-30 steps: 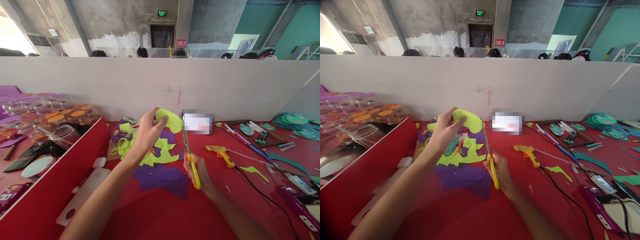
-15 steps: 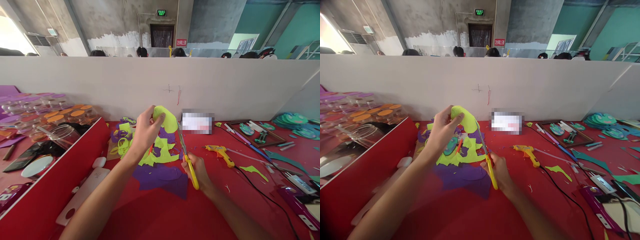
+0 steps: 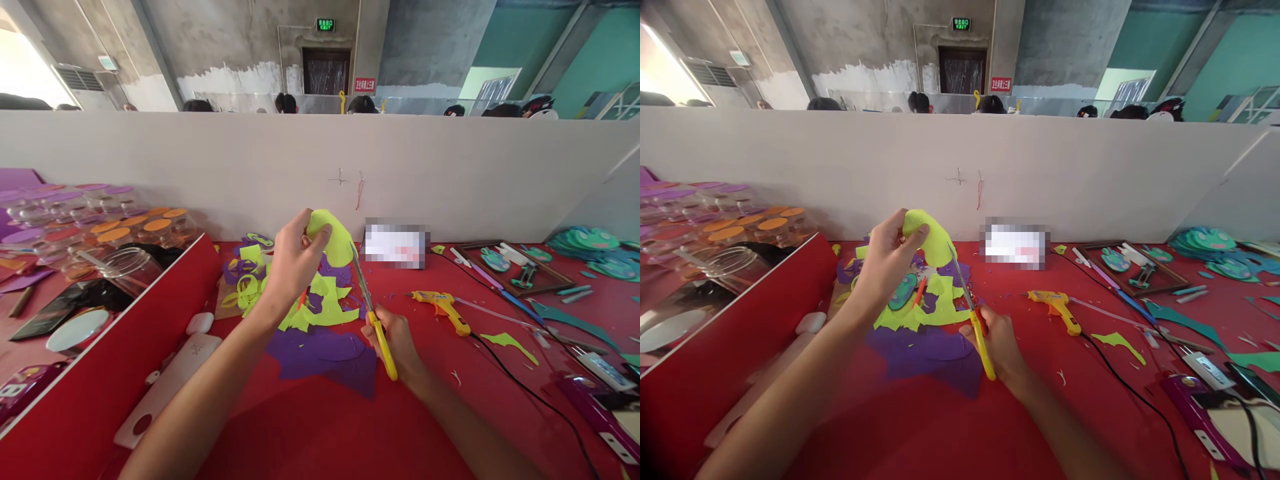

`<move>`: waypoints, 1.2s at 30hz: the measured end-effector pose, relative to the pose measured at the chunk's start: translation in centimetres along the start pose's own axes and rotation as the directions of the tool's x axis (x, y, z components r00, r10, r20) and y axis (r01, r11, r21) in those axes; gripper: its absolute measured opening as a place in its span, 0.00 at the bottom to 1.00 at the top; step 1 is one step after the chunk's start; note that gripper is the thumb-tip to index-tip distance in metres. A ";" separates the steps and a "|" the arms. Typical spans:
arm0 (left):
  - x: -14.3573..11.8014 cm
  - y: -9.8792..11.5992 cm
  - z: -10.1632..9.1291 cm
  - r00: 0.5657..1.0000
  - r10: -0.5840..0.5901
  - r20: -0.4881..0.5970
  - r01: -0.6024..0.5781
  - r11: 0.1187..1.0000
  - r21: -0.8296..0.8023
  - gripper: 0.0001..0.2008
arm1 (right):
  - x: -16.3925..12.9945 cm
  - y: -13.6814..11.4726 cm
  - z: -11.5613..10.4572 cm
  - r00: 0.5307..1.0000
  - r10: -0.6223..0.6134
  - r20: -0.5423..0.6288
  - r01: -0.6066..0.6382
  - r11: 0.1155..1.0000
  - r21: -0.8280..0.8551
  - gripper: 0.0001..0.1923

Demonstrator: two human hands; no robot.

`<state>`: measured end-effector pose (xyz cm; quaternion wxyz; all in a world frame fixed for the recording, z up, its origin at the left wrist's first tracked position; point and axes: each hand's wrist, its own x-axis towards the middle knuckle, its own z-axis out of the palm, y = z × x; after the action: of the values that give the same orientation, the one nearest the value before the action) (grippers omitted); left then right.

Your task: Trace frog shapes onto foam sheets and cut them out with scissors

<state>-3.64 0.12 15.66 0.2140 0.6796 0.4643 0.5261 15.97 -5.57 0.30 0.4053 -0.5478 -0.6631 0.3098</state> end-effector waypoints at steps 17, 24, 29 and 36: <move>0.2 -0.3 -0.1 0.999 0.036 -0.019 -0.035 0.999 0.039 0.18 | -0.1 -0.1 0.4 0.994 0.096 0.054 -0.103 0.985 0.135 0.24; 0.2 -0.1 -0.1 0.999 0.053 0.004 -0.054 0.996 0.072 0.18 | -0.3 0.0 0.8 0.987 -0.061 0.148 0.030 0.980 0.199 0.28; 0.0 -0.1 0.2 0.996 0.090 0.026 -0.092 0.990 0.104 0.19 | -0.2 0.9 1.4 0.981 -0.128 0.146 0.091 0.968 0.236 0.32; -0.3 0.1 0.8 0.986 0.101 0.136 -0.117 0.986 0.120 0.16 | -0.1 1.6 1.8 0.982 -0.144 0.119 0.101 0.944 0.314 0.34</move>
<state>-2.90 -0.04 15.28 0.1705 0.7492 0.4442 0.4608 15.15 -5.27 -1.99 0.4562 -0.4126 -0.6666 0.4210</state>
